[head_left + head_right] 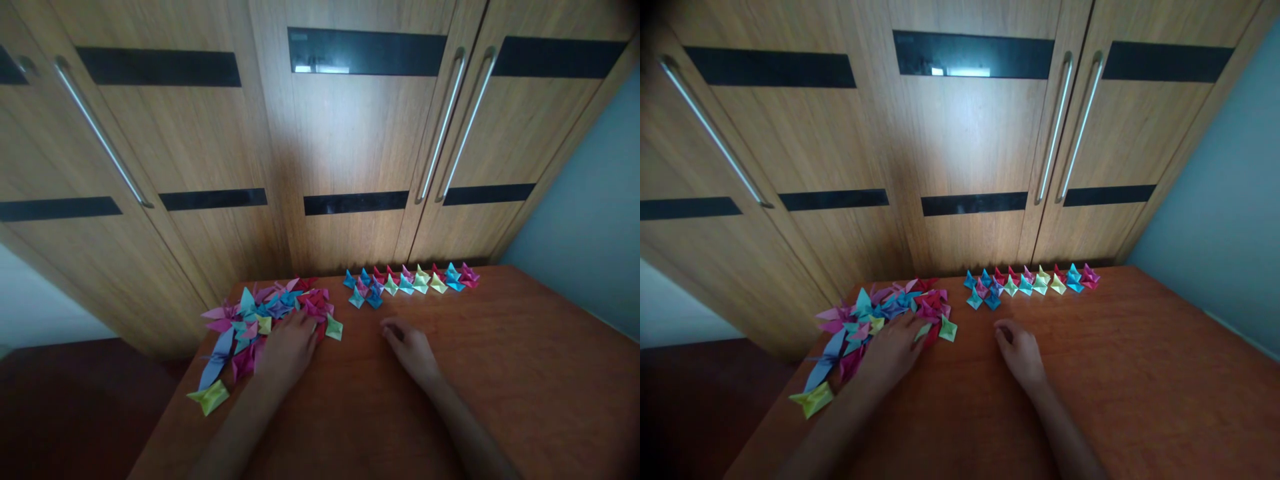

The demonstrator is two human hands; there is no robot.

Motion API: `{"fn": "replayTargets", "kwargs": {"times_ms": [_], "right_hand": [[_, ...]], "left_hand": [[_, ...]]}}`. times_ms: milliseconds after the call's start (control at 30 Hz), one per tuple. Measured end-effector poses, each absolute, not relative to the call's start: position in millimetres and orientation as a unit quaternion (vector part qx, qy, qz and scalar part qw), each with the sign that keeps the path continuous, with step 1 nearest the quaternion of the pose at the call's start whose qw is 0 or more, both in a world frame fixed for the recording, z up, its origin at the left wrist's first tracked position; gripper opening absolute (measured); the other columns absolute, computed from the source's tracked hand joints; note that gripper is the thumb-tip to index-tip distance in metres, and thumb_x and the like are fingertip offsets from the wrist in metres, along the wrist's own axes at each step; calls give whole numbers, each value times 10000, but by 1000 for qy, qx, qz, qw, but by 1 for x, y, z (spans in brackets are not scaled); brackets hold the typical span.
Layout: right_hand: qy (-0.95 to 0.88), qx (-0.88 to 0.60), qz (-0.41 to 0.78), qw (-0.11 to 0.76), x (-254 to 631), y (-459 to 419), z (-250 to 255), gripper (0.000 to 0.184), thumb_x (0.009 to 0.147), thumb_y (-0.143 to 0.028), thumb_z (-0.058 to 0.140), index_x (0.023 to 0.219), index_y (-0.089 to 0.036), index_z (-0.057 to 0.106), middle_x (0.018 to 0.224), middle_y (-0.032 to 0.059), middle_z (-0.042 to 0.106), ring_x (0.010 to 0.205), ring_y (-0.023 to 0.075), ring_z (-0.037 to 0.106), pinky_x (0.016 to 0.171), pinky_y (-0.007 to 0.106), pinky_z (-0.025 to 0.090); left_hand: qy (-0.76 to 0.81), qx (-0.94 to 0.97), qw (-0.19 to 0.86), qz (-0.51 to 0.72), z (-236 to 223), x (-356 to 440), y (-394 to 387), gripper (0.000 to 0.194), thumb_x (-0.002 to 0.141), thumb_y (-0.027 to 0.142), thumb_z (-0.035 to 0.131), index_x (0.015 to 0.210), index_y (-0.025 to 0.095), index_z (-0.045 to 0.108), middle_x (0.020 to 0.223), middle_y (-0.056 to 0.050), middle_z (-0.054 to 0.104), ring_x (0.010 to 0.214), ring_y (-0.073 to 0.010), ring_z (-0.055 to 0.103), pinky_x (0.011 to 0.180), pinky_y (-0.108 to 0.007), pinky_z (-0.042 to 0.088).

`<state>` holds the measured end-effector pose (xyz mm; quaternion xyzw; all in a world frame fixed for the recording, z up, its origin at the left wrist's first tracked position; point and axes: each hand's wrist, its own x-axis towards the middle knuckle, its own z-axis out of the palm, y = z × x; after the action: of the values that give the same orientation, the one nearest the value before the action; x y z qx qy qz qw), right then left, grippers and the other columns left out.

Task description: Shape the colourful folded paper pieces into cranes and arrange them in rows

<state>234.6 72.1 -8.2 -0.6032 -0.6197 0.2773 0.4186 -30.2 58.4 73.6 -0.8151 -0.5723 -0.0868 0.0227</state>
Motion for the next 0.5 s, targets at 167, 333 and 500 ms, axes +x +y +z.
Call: {"fn": "replayTargets", "kwargs": {"times_ms": [167, 333, 500], "right_hand": [[-651, -598, 265, 386, 222, 66, -9, 224, 773, -311, 505, 906, -251, 675, 922, 30, 706, 863, 217, 648, 806, 343, 481], [-659, -603, 252, 372, 220, 65, -11, 216, 774, -318, 506, 889, -259, 679, 917, 27, 708, 859, 223, 648, 803, 350, 476], [-659, -604, 252, 372, 221, 64, -12, 222, 779, -338, 501, 889, -256, 676, 920, 26, 706, 866, 227, 647, 802, 357, 476]], "left_hand": [[-625, -774, 51, -86, 69, -94, 35, 247, 904, 261, 431, 1045, 203, 625, 1063, -90, 607, 966, -232, 575, 860, -347, 437], [-643, -758, 77, -84, 65, -103, 28, 246, 891, 327, 467, 1047, 214, 621, 1041, -86, 608, 966, -248, 572, 830, -342, 448], [-659, -748, 62, -48, 59, -91, 34, 251, 918, 295, 409, 970, 204, 637, 956, -83, 628, 936, -232, 580, 821, -335, 442]]}}
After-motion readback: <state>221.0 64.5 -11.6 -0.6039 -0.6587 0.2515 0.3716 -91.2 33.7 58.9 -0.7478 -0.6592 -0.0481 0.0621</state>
